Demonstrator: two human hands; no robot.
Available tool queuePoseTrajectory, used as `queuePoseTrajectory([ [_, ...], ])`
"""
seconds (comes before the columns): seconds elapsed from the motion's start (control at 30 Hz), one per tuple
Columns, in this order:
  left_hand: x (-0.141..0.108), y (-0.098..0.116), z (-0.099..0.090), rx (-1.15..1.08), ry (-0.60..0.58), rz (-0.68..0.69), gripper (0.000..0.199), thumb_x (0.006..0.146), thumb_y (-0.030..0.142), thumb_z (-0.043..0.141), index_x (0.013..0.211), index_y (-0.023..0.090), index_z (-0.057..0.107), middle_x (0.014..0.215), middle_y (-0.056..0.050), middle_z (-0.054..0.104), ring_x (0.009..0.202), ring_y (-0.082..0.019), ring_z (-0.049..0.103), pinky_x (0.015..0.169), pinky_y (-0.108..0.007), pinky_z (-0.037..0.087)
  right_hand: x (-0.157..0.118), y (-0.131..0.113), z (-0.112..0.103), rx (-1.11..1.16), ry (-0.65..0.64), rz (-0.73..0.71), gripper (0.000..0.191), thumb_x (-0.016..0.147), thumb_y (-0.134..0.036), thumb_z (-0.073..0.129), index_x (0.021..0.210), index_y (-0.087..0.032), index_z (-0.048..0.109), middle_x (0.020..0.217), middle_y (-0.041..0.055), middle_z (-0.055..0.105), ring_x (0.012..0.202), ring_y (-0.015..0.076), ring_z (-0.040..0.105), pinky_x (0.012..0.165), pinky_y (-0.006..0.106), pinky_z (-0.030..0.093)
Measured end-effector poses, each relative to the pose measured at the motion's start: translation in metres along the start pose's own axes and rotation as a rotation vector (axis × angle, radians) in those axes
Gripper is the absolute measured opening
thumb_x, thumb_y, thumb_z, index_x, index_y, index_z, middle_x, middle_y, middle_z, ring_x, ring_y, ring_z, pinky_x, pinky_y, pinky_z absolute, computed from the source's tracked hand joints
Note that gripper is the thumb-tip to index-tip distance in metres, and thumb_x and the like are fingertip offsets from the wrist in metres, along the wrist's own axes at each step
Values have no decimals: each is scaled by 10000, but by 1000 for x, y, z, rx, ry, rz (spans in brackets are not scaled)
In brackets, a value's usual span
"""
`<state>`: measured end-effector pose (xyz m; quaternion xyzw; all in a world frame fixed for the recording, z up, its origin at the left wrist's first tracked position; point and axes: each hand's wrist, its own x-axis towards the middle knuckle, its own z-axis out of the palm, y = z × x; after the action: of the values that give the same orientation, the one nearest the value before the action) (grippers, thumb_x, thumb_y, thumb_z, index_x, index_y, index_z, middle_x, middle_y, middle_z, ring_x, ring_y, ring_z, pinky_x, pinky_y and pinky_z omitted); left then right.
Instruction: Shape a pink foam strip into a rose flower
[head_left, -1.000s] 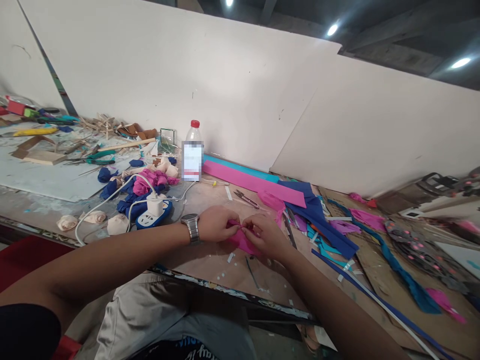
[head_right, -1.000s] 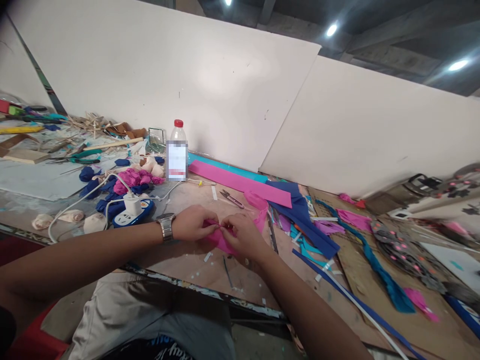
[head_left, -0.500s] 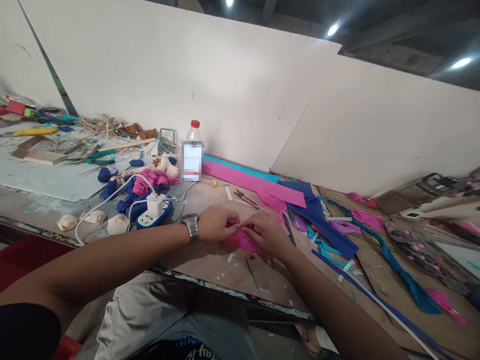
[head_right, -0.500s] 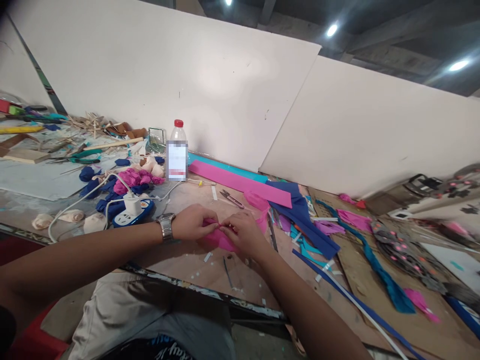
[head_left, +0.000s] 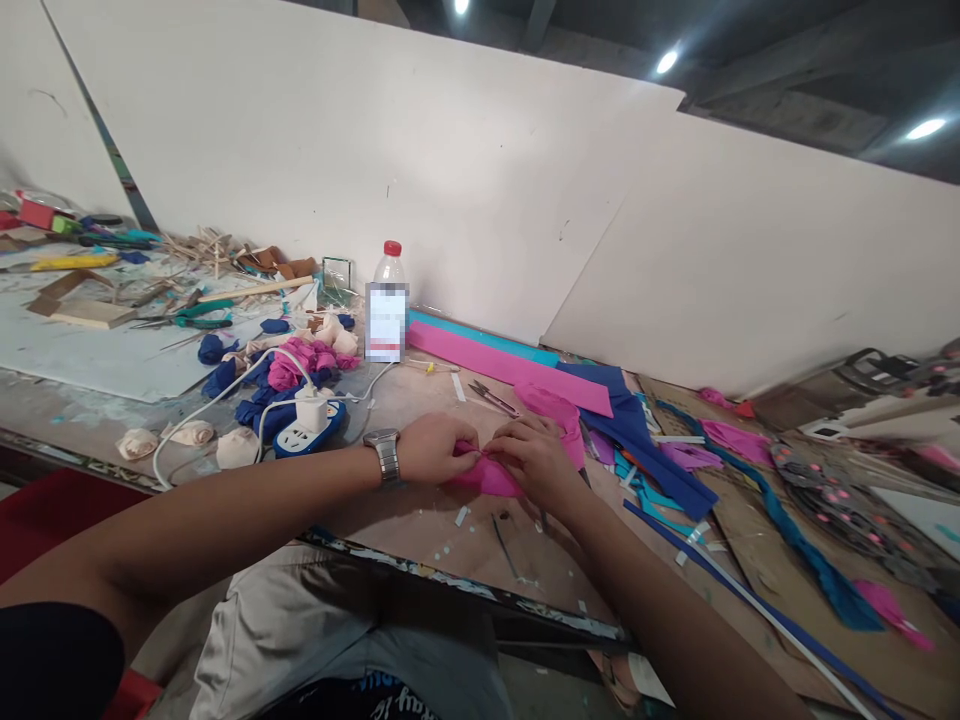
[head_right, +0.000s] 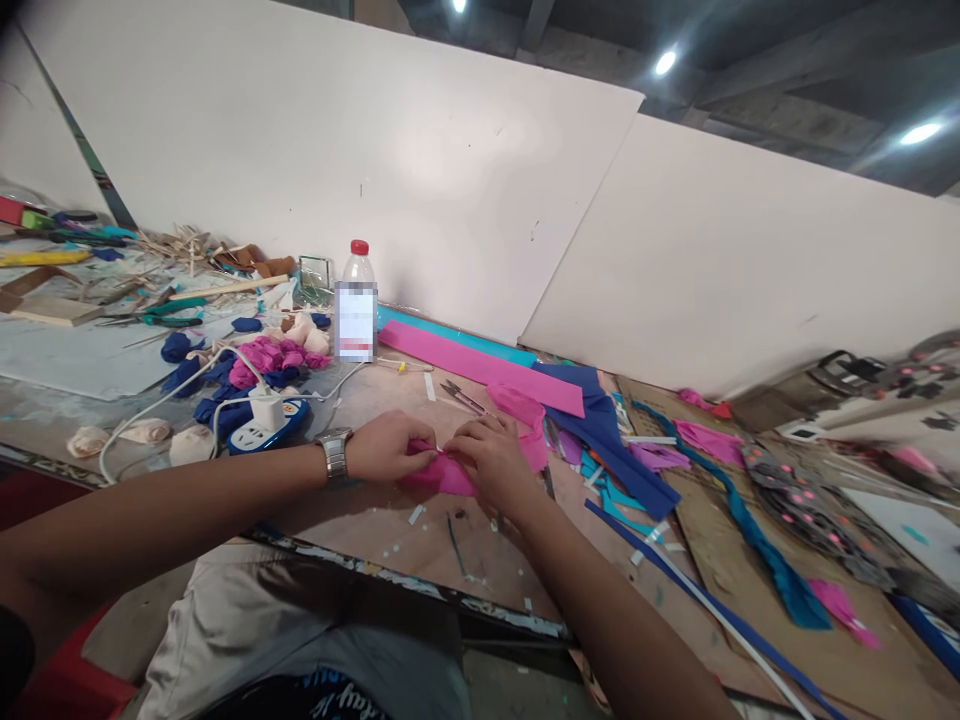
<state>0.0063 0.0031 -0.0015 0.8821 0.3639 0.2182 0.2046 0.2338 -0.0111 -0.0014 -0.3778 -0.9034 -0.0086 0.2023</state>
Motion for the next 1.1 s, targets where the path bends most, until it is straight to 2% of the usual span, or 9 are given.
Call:
queuePoseTrajectory([
  [0.13,-1,-1,2,-9,-9,-5,296,882,402,545,771,182,710,649,2,627,604,-110,447,587,-266,249,0,-1,4,84,42,-22,159,954,-192,602,977,-226,756,962,73,739,939,217,630,848,373,493],
  [0.23,-1,-1,2,-11,-15,-2,284,884,392,542,792,186,714,672,1,642,617,-111,458,589,-267,248,0,-1,7,123,57,-29,177,951,-165,584,987,-219,748,975,76,750,927,216,653,841,380,519],
  [0.43,-1,0,1,-16,-13,-21,272,887,395,546,827,198,724,707,-4,665,639,-120,492,605,-270,260,2,-8,5,132,32,-26,201,928,-128,570,1004,-216,734,992,74,763,929,223,673,864,402,514],
  [0.57,-2,0,1,-3,-3,-30,281,897,393,536,849,195,728,724,-15,678,655,-127,515,606,-268,269,2,-17,0,149,15,-15,199,864,-122,632,1018,-213,719,1009,70,758,947,233,663,894,412,488],
  [0.87,-2,2,-2,-12,7,-49,244,888,361,559,841,201,737,745,-11,704,673,-126,548,620,-260,299,3,-9,2,146,39,31,70,915,-215,666,928,-217,734,882,45,760,857,206,666,811,359,467],
  [1.1,0,2,-3,2,29,-72,259,886,381,560,850,196,737,780,-25,724,707,-145,579,630,-264,312,3,-8,1,161,92,108,164,937,-344,661,865,-222,745,802,45,742,789,200,657,737,343,457],
])
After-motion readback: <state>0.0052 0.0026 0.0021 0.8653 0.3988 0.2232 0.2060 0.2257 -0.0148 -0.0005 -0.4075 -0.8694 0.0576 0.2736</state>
